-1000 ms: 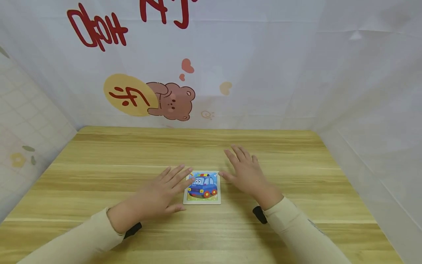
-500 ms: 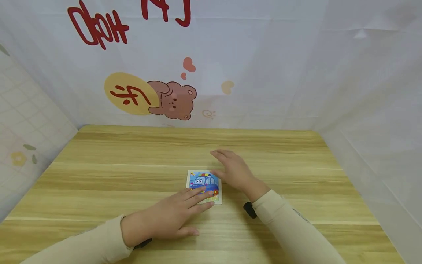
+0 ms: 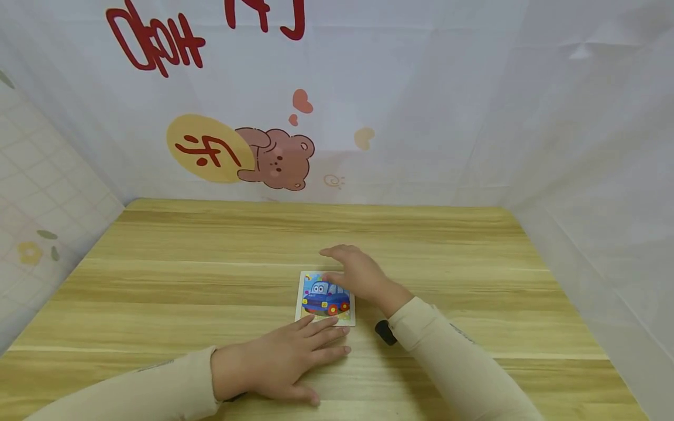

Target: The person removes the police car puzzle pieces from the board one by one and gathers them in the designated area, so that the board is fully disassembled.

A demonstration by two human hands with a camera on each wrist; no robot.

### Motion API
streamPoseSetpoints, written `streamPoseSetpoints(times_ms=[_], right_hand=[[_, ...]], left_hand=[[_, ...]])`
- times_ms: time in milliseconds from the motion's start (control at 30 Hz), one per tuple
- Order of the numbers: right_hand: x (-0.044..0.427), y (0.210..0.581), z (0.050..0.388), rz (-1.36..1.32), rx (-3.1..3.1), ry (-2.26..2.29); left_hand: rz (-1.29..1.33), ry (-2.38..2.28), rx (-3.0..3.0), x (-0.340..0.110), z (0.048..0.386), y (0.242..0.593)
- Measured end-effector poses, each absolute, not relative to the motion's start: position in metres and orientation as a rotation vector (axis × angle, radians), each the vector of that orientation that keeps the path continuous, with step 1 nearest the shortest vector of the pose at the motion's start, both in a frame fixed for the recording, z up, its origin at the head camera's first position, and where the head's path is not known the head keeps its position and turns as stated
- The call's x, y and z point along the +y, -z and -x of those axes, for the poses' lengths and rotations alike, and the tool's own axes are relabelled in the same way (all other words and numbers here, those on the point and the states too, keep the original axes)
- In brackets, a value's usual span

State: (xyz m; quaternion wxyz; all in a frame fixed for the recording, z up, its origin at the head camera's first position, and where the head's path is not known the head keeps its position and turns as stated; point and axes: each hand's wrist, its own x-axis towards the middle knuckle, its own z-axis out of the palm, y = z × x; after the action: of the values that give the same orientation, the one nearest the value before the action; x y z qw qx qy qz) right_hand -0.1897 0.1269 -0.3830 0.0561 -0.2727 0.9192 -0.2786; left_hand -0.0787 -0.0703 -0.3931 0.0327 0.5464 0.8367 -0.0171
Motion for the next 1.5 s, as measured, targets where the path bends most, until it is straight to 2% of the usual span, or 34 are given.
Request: streamPoseSetpoints(times_ms=[967, 1500], right_hand=[[0.102, 0.384, 0.199, 0.614, 2.635, 0.827], [0.089, 0.390, 0.203, 0.701, 2.636, 0.667]], left_hand=[[-1.619, 0.147, 2.490, -0.070, 0.081, 0.406], [-1.650, 0.166, 2.501, -0.072, 0.079, 0.409]])
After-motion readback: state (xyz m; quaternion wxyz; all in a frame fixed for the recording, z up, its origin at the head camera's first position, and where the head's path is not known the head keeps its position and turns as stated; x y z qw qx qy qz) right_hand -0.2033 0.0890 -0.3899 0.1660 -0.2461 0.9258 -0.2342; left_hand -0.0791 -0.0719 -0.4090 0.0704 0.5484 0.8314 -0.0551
